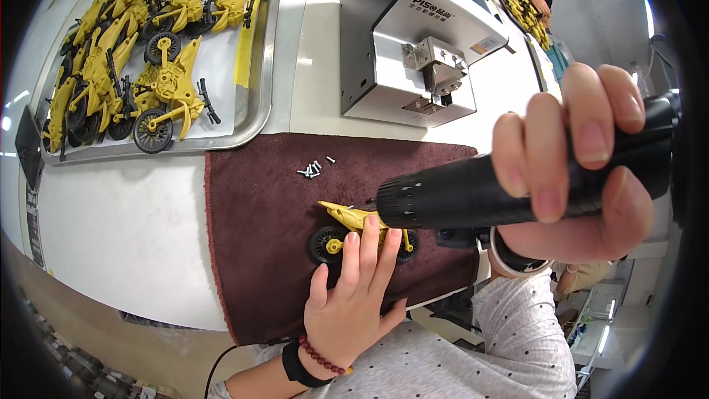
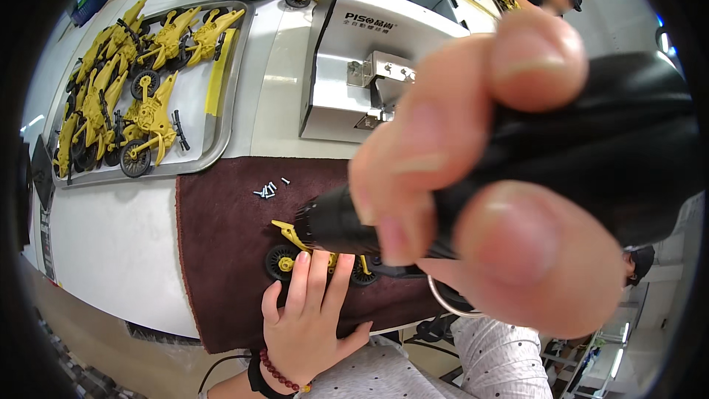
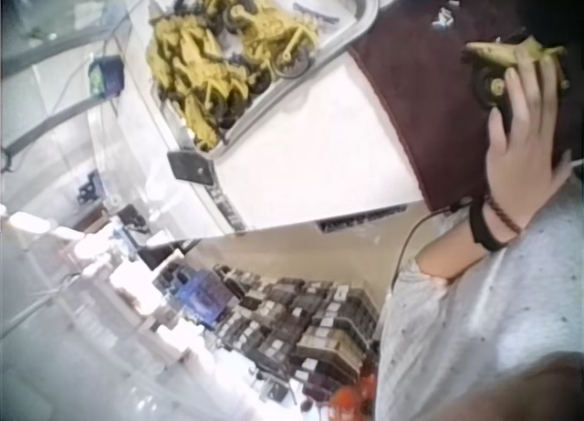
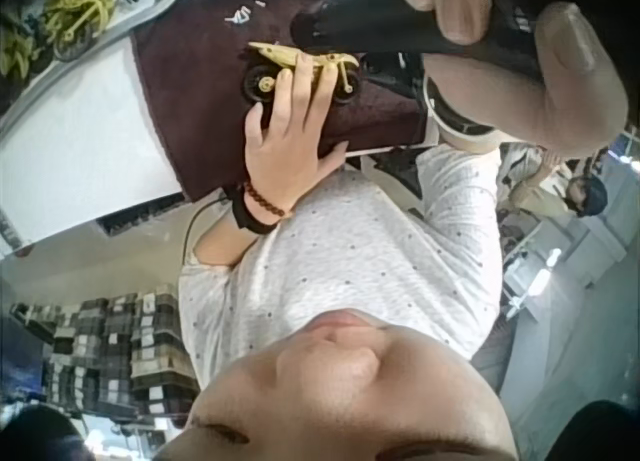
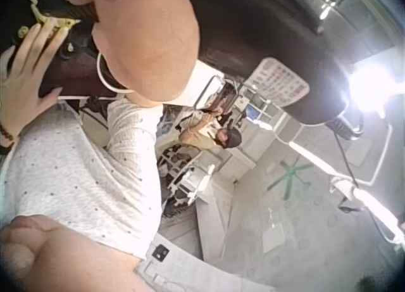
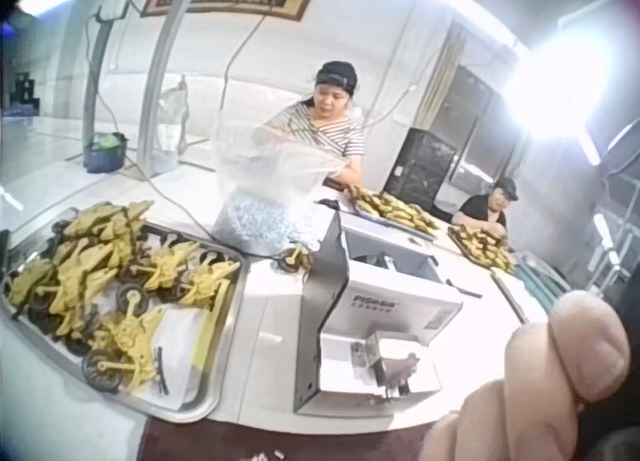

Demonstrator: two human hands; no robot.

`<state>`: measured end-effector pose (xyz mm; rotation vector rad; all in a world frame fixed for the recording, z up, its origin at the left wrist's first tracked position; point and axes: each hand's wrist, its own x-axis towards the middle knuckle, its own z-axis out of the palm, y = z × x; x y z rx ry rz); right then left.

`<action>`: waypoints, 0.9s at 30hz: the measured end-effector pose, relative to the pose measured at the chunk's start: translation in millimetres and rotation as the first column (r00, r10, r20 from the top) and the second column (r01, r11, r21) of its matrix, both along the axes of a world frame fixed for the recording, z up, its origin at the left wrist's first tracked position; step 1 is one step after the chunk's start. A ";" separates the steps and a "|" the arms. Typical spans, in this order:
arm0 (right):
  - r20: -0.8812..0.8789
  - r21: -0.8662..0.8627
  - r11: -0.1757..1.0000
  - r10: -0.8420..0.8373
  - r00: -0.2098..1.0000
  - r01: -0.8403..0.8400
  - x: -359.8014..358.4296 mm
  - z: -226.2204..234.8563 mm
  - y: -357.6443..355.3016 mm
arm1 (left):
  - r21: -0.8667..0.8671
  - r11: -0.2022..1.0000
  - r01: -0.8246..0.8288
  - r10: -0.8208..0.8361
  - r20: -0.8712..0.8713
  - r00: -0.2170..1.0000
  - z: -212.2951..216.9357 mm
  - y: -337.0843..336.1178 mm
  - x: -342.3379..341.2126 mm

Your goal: Assembling small yellow toy motorcycles using an electric screwdriver.

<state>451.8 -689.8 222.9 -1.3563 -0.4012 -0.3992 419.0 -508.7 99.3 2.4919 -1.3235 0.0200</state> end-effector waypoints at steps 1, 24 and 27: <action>-0.005 -0.008 1.000 0.016 1.000 -0.016 2.4 -3.5 1.2 | 0.000 1.000 -0.001 0.001 -0.001 1.000 -0.9 0.2 -0.5; -0.242 -0.285 0.934 0.148 0.959 -0.216 25.8 -5.1 19.5 | 0.042 0.999 0.026 -0.025 -0.028 0.999 -9.1 6.6 0.5; -0.174 -0.197 0.962 0.158 0.972 -0.191 29.6 -11.8 22.0 | 0.026 0.999 0.023 -0.020 -0.113 0.993 -2.6 4.9 0.5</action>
